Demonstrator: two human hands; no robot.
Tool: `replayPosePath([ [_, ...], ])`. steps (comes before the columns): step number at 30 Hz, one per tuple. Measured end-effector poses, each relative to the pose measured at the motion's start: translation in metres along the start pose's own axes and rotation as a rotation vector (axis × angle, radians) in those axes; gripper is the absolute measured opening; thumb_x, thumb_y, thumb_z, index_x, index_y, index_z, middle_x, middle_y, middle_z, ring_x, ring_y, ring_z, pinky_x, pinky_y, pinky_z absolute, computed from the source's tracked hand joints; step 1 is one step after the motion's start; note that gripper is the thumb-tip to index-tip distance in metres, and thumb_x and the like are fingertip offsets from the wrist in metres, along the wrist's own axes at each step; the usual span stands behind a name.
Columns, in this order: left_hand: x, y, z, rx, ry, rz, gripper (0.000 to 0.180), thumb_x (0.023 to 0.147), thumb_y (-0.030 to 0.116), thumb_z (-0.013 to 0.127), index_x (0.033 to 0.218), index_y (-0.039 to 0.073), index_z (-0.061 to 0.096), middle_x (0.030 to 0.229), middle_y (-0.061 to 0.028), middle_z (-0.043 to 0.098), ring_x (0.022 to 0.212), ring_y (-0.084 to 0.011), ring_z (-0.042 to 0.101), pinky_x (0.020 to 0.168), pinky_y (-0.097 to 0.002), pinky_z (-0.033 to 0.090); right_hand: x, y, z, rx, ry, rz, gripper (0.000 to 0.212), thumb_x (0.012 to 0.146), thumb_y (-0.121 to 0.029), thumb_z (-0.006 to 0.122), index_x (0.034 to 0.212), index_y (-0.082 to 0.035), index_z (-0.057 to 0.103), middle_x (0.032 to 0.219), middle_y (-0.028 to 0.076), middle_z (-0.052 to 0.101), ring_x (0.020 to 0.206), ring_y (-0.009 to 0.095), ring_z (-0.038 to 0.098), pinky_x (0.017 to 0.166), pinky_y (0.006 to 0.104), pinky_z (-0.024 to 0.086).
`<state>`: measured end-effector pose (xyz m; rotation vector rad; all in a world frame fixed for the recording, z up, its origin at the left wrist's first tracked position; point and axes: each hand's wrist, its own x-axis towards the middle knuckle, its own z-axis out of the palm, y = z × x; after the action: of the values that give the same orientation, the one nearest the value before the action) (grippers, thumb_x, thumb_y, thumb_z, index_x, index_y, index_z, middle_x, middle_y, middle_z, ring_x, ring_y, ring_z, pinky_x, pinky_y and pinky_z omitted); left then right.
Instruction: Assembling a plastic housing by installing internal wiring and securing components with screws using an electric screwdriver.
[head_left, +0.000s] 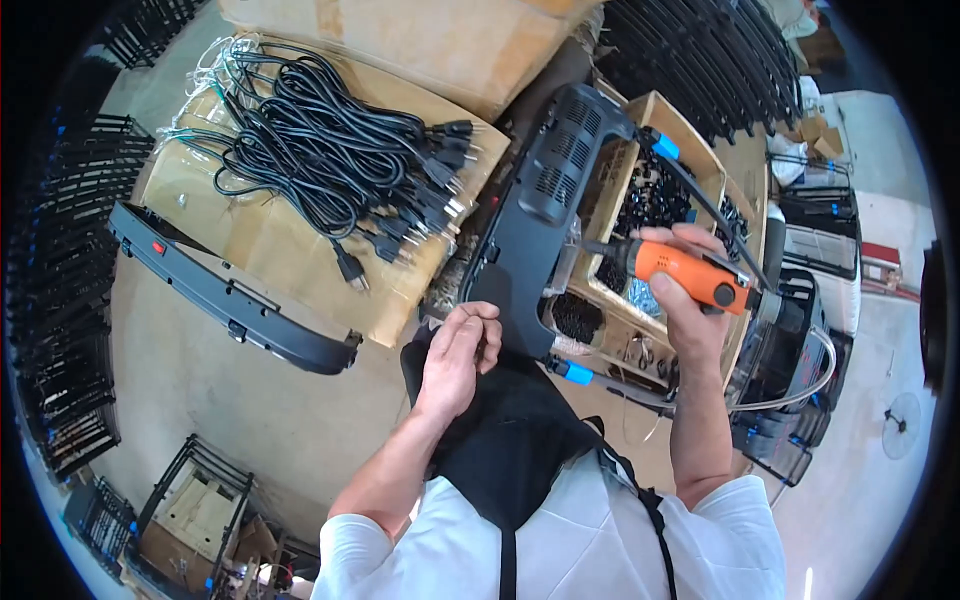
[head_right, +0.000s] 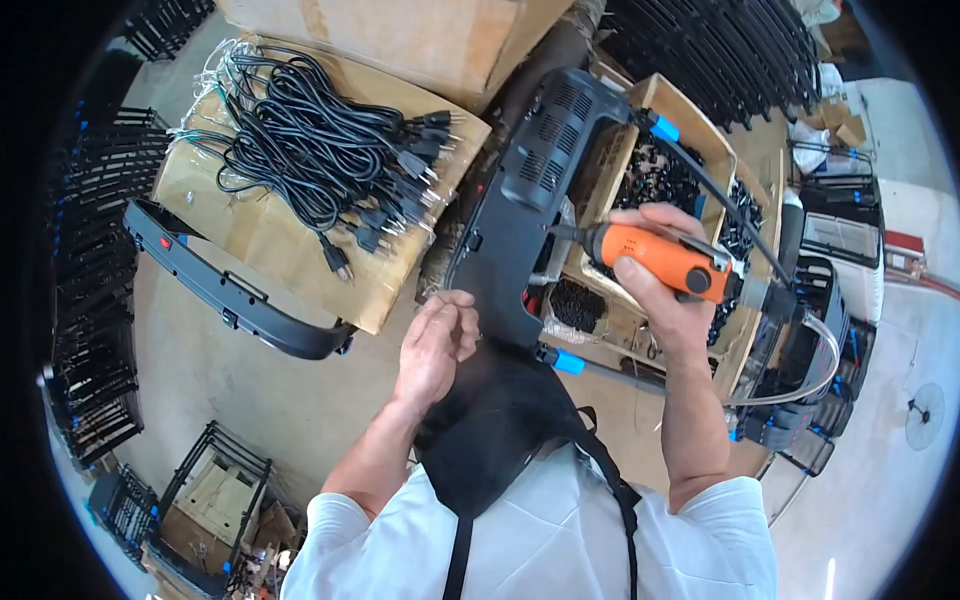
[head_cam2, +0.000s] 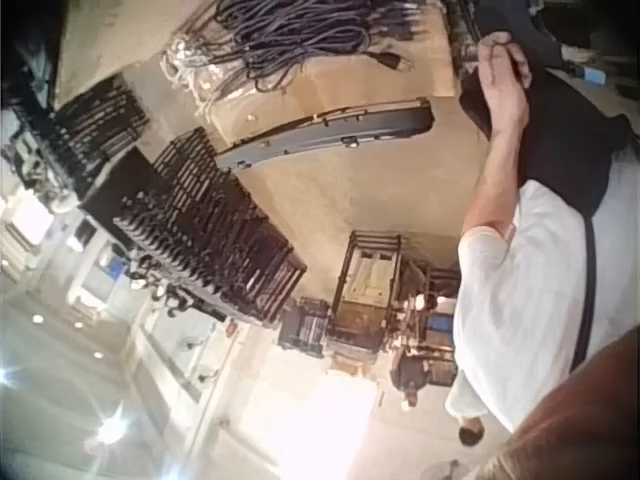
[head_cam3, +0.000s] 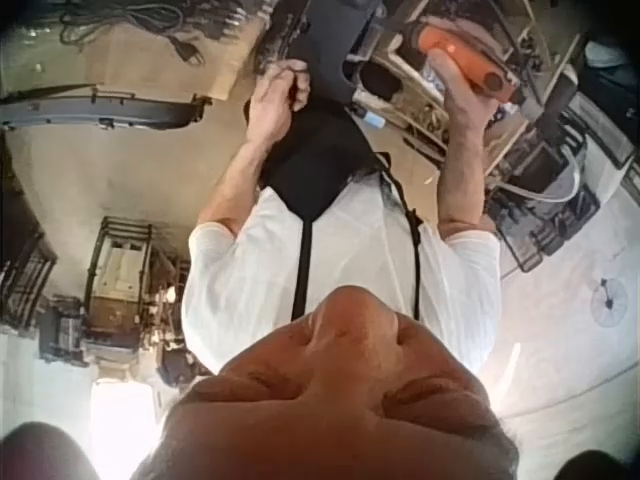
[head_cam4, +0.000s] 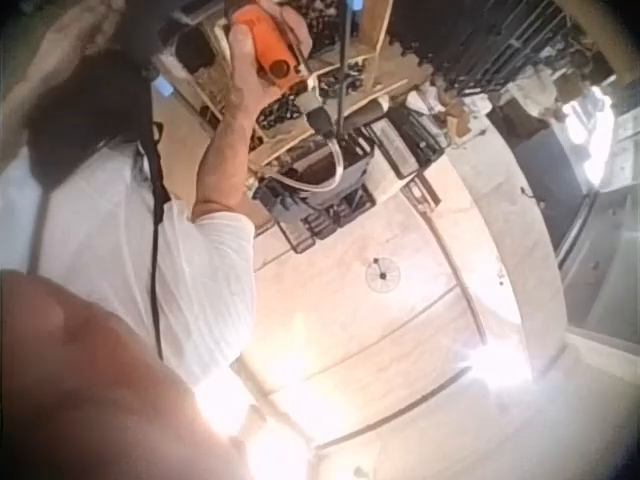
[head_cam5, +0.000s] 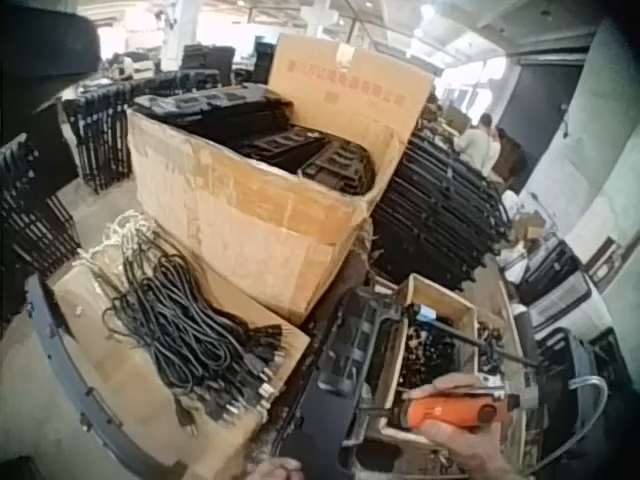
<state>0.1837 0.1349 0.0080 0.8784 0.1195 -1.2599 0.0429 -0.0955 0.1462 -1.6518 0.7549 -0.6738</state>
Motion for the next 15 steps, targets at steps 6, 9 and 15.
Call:
replayPosePath([
  [6, -0.026, -0.049, 0.001, -0.05, -0.165, -0.218, 0.027, 0.115, 0.028, 0.051, 0.119, 0.005, 0.063, 0.097, -0.0091, 0.073, 0.076, -0.0141, 0.059, 0.061, -0.0287, 0.043, -0.099, 0.017, -0.036, 0.088, 0.04, 0.045, 0.054, 0.085, -0.003, 0.08, 0.133, -0.001, 0.056, 0.124, 0.022, 0.072, 0.119, 0.032, 0.07, 0.106, 0.0466, 0.055],
  [9, -0.04, -0.075, 0.012, -0.023, -0.124, -0.265, 0.03, 0.114, 0.03, 0.054, 0.114, 0.004, 0.069, 0.097, -0.0086, 0.074, 0.077, -0.0149, 0.062, 0.065, -0.0294, 0.046, -0.137, 0.023, -0.045, 0.144, 0.034, 0.031, 0.051, 0.085, -0.002, 0.08, 0.13, 0.0, 0.057, 0.125, 0.022, 0.072, 0.12, 0.033, 0.07, 0.107, 0.0477, 0.055],
  [15, -0.067, -0.122, 0.025, 0.097, 0.013, -0.338, 0.034, 0.113, 0.032, 0.056, 0.112, 0.002, 0.072, 0.097, -0.0071, 0.073, 0.08, -0.0156, 0.063, 0.07, -0.0312, 0.049, -0.2, 0.048, -0.068, 0.132, -0.045, 0.008, 0.05, 0.085, 0.0, 0.08, 0.13, 0.001, 0.058, 0.125, 0.02, 0.072, 0.117, 0.029, 0.07, 0.106, 0.0444, 0.055],
])
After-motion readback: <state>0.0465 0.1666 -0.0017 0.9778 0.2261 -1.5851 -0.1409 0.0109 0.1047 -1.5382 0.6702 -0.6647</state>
